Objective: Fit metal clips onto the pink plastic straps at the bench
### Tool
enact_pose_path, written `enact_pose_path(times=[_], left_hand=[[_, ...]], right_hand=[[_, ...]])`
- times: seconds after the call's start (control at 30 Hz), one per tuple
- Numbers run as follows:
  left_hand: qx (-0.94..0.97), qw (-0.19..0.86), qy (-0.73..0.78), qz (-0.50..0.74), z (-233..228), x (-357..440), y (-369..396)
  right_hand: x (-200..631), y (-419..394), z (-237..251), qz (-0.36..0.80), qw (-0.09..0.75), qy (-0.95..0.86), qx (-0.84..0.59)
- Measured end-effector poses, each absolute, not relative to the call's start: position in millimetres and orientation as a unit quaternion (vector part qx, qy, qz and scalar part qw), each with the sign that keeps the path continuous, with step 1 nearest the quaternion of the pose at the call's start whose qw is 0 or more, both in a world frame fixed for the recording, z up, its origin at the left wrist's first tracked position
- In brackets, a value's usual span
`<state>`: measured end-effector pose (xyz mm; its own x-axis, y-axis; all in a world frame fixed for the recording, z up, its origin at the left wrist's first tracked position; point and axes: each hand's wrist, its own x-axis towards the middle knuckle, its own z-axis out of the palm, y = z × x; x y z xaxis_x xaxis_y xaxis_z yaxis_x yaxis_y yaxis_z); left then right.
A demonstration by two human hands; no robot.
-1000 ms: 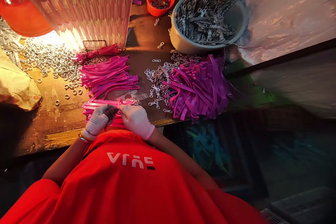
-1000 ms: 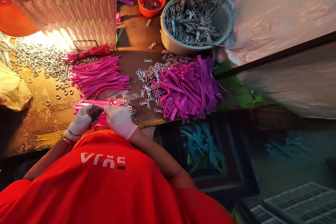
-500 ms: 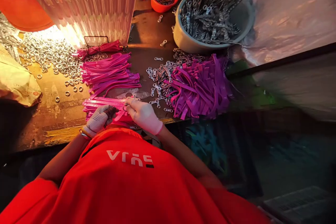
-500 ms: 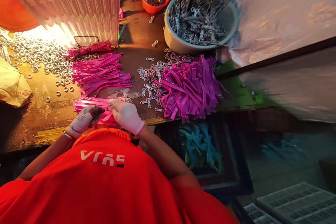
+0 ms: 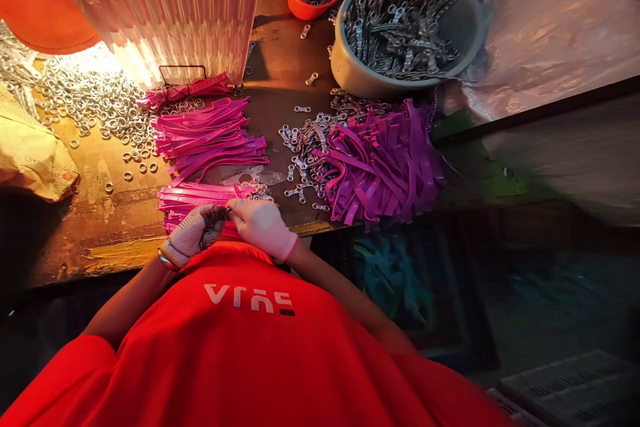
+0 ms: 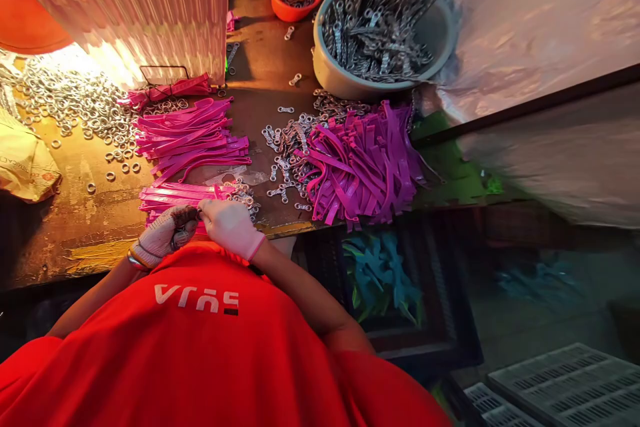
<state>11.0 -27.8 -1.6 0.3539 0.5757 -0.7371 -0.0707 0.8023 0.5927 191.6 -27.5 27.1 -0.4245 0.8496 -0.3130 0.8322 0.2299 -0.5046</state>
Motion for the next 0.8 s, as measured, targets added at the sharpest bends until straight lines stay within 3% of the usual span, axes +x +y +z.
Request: enact_pose_path(times=[0.27,0.5,0.67,0.8], left_hand=[[0.316,0.769,0.510,0.221,0,6,-31],[0.631,0.565,0.509,0.155,3,7,-16],[0.616,0.568,0.523,0.157,-6,1,-17],[0.624,0.542,0.532,0.184,-3,6,-27]], right_hand=[[189,-29,31,0.303,-0.005,-0.771,-0.560],[186,-28,12,0.266,0.000,-0.780,-0.566],[194,-31,15,0.297,0.004,-0.787,-0.541],[198,-29,21,0.298,-0.043,-0.796,-0.526]])
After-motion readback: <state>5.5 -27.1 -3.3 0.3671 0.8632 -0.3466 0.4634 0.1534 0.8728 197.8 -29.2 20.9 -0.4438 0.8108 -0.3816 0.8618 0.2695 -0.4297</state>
